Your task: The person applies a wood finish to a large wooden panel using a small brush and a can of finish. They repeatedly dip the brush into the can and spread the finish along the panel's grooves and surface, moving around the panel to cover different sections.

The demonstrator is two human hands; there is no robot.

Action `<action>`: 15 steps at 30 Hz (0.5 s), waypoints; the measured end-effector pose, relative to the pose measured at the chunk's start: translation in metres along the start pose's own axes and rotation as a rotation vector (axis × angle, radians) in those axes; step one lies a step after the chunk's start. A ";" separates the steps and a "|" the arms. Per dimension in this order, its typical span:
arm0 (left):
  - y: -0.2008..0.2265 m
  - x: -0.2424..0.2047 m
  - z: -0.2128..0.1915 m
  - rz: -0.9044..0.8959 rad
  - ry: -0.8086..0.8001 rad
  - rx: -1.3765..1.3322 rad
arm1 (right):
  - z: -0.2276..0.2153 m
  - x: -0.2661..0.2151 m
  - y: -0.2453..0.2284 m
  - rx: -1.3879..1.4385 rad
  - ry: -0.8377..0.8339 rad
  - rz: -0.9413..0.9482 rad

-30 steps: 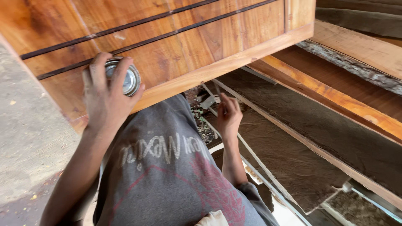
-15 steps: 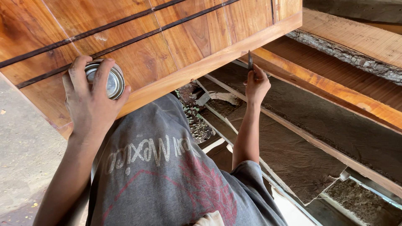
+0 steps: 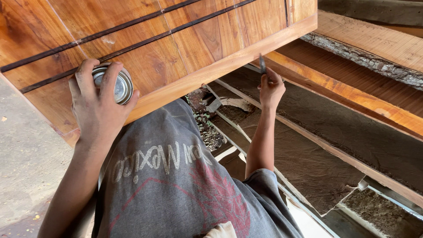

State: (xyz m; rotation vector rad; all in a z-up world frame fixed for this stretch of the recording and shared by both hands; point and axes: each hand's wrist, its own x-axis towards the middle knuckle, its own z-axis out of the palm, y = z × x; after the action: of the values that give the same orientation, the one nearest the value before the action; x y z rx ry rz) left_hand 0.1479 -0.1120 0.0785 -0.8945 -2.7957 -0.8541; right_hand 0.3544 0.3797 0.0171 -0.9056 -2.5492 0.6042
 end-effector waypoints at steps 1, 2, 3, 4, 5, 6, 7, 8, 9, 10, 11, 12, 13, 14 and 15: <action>0.001 0.000 0.000 -0.001 -0.004 -0.004 | -0.001 -0.001 -0.003 -0.016 -0.020 0.043; 0.001 0.001 0.000 -0.004 -0.005 -0.004 | 0.000 -0.002 -0.010 -0.028 -0.042 0.082; 0.001 0.002 0.000 -0.008 -0.006 -0.003 | 0.001 -0.005 -0.019 -0.041 -0.065 0.121; 0.002 0.002 -0.001 -0.016 -0.003 -0.004 | 0.003 -0.010 -0.031 -0.053 -0.105 0.029; 0.003 0.003 -0.001 -0.023 0.000 -0.005 | 0.004 -0.021 -0.046 -0.065 -0.144 -0.063; 0.003 0.003 -0.001 -0.030 0.001 -0.007 | 0.005 -0.035 -0.062 -0.077 -0.182 -0.153; 0.003 0.002 -0.002 -0.035 0.007 -0.007 | 0.007 -0.051 -0.080 0.023 -0.186 -0.243; 0.004 0.002 -0.001 -0.040 0.013 -0.011 | 0.009 -0.067 -0.098 0.119 -0.191 -0.330; 0.004 0.002 -0.001 -0.044 0.018 -0.014 | 0.014 -0.080 -0.115 0.106 -0.234 -0.243; 0.004 0.001 0.000 -0.036 0.022 -0.021 | 0.015 -0.093 -0.130 0.090 -0.278 -0.152; 0.005 0.001 0.000 -0.029 0.027 -0.028 | 0.012 -0.103 -0.142 0.039 -0.270 -0.185; 0.004 0.001 0.000 -0.023 0.036 -0.031 | 0.010 -0.108 -0.153 -0.007 -0.263 -0.224; 0.003 0.001 0.000 -0.030 0.033 -0.032 | 0.009 -0.110 -0.162 -0.054 -0.255 -0.262; 0.003 0.002 -0.001 -0.035 0.029 -0.034 | 0.008 -0.110 -0.169 -0.062 -0.257 -0.248; 0.003 0.002 -0.001 -0.040 0.025 -0.036 | 0.007 -0.110 -0.175 -0.071 -0.259 -0.233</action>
State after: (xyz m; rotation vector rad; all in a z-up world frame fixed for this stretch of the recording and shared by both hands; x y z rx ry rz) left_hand 0.1476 -0.1096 0.0815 -0.8295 -2.7940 -0.9175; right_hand 0.3427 0.1827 0.0781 -0.5690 -2.8689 0.5962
